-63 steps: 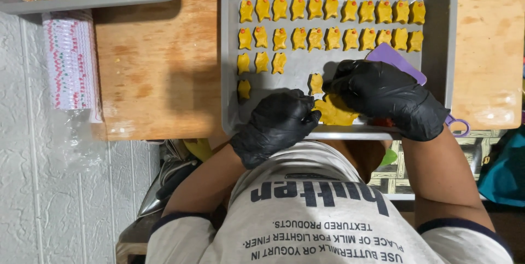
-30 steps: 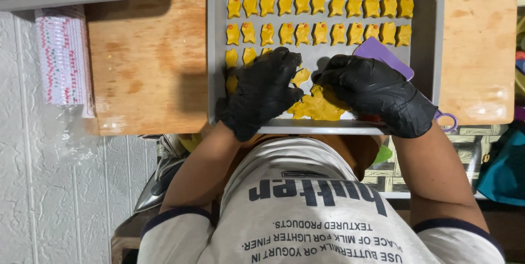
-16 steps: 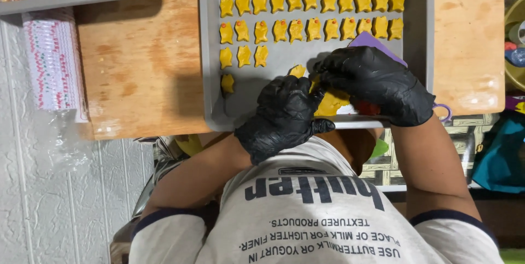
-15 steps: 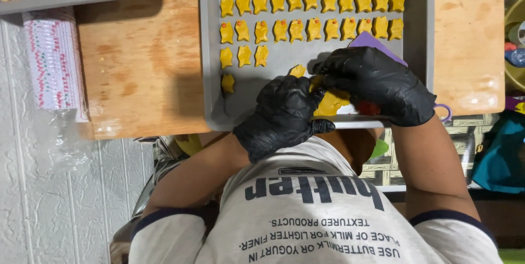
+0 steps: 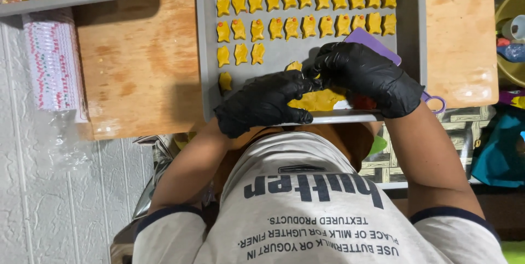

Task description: A person wearing black gloves is molding yellow dough into fish shapes on a baking tray.

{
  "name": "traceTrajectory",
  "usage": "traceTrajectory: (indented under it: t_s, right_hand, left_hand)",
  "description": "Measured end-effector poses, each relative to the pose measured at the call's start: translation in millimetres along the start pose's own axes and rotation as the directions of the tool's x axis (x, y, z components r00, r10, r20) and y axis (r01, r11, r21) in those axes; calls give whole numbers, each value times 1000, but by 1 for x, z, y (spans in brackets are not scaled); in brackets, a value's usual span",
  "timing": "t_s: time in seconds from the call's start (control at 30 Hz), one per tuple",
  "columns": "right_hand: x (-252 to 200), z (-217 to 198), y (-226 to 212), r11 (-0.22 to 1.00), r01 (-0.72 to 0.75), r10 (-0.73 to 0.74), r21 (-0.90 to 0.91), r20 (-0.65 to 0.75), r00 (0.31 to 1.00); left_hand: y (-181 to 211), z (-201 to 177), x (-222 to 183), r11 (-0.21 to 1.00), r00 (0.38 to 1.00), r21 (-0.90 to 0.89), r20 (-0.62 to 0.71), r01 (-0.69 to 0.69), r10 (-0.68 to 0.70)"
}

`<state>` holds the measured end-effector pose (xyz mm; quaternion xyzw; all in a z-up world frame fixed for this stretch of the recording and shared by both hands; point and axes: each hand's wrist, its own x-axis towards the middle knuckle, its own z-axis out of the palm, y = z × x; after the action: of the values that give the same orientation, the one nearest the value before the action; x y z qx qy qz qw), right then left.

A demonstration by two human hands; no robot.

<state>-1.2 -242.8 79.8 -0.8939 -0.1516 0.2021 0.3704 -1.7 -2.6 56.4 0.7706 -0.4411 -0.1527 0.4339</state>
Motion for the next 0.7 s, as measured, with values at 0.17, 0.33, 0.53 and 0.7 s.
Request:
traceTrajectory:
  t_s: [0.17,0.33,0.53,0.7]
  right_hand:
    - [-4,-12,7,984,142,-137,-109,52,989]
    - [-8,-15,-21,941,248,-248,-232,30,968]
    - [-25,-17,-10,922,208,-223,-327,-8,975]
    - [-23,2,20,773,121,-138,-622,21,990]
  left_hand:
    - [-15,-9,-15,1000,980,-26,-199,-17,11]
    - [-2,3,-6,988,973,-138,-227,-71,38]
    - [4,-5,4,994,993,-2,26,112,-112]
    - [-14,-9,-9,987,987,37,10,159,-160]
